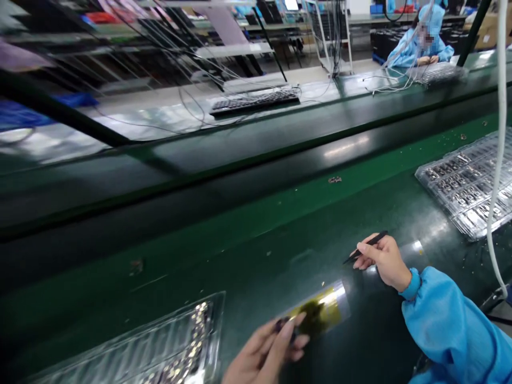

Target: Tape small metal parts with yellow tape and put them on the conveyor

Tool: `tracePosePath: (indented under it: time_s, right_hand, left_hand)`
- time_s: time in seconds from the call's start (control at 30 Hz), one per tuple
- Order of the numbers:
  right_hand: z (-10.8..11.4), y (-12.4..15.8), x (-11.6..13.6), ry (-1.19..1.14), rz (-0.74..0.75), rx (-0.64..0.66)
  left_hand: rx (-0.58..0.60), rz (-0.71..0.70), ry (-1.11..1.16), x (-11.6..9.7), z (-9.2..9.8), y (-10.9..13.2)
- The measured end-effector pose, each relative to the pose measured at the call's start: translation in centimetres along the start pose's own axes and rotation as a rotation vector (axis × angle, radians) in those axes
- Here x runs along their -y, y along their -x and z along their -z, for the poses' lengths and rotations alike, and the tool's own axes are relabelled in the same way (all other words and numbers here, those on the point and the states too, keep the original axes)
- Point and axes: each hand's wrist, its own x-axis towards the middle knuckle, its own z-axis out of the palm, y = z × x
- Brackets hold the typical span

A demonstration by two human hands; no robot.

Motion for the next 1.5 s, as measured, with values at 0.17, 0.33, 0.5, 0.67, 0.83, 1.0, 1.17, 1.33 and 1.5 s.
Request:
tracePosePath:
  time_s: [0.17, 0.33, 0.5, 0.67, 0.83, 1.0, 1.17, 1.33, 1.5]
  right_hand:
    - [-2.0, 1.7, -1.7, -0.055, 0.016, -0.073]
    - [-3.2, 2.4, -2.8, 0.035, 0.040, -0.094]
    - [-3.9, 2.6, -2.7, 0.083, 0.047, -0.088]
    - [-4.2, 2.7, -2.8, 0.114, 0.057, -0.076]
    - [-4.1, 2.8, -2.9, 0.139, 0.069, -0.071]
    - [-4.1, 2.8, -2.9, 0.150, 0.076, -0.063]
    - [-4.1, 2.8, -3.0, 0.133, 0.083, -0.050]
    - [-4.1, 2.9, -3.2, 0.135, 0.099, -0.052]
    - [-4.0, 2.9, -3.3, 0.152, 0.116, -0.056]
  left_hand:
    - [0.155, 0.142, 0.296, 0.0, -4.9, -2.4]
    - [0.204, 0.158, 0.341, 0.7, -5.8, -2.8]
    - [0.217, 0.135, 0.314, 1.0, -5.5, -2.6]
    - [0.212, 0.123, 0.312, 1.1, -5.7, -2.6]
    - [0.202, 0.129, 0.318, 1.0, -5.7, -2.5]
    - [0.197, 0.138, 0.323, 1.0, -5.7, -2.5]
    - [0.200, 0.137, 0.323, 0.9, -5.7, -2.5]
    - [0.206, 0.127, 0.319, 0.9, -5.7, -2.4]
    - [0.212, 0.124, 0.358, 1.1, -5.6, -2.6]
